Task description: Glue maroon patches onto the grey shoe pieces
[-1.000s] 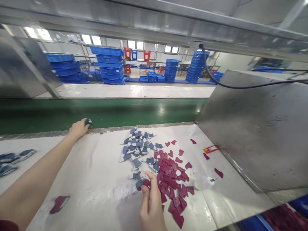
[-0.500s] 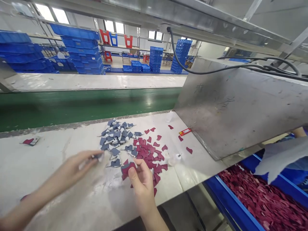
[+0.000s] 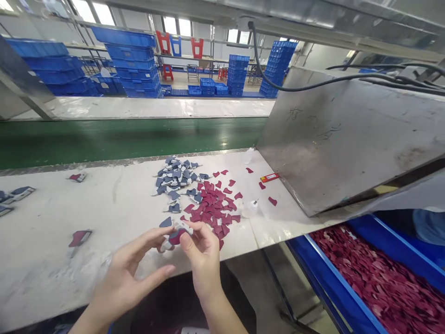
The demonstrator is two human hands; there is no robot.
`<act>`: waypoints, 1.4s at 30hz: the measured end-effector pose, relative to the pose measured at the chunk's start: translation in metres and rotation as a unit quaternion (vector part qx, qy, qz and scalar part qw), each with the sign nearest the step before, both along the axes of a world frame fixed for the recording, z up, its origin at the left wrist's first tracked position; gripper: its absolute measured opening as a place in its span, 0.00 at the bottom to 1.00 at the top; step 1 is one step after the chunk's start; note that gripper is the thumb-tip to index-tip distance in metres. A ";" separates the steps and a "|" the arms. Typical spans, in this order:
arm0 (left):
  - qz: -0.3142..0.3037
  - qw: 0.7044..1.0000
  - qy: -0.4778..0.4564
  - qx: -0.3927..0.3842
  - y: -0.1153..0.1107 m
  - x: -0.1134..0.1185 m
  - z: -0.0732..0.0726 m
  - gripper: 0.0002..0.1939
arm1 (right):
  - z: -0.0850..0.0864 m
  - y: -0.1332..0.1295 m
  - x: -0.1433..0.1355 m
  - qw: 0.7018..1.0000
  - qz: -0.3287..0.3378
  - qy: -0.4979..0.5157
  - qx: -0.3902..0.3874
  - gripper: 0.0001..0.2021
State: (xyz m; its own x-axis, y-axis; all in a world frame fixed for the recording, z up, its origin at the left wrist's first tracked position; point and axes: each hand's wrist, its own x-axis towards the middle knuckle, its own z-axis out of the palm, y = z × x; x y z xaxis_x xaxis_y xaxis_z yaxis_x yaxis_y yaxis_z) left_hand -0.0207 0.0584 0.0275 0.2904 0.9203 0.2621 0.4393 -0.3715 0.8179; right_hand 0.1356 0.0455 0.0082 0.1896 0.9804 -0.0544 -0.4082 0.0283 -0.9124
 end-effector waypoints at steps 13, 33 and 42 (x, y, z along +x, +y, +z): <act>0.064 0.987 -0.110 -0.093 -0.016 0.000 0.003 0.14 | 0.011 -0.015 0.005 0.988 0.052 -0.140 0.047 0.12; 0.103 0.926 -0.270 -0.243 -0.022 0.009 0.002 0.15 | 0.005 -0.019 -0.008 0.967 0.034 -0.242 0.077 0.16; 0.247 0.947 -0.126 -0.160 -0.015 -0.035 -0.033 0.19 | -0.020 -0.003 0.039 0.927 -0.130 -0.340 0.091 0.19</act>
State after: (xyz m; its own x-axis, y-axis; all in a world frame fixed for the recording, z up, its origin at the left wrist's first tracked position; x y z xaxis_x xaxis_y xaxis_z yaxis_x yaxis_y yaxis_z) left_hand -0.0556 0.0435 -0.0054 -0.2307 0.9717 -0.0501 0.2700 0.1134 0.9562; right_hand 0.1746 0.0421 -0.0120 0.3505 0.8777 0.3268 0.3026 0.2241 -0.9264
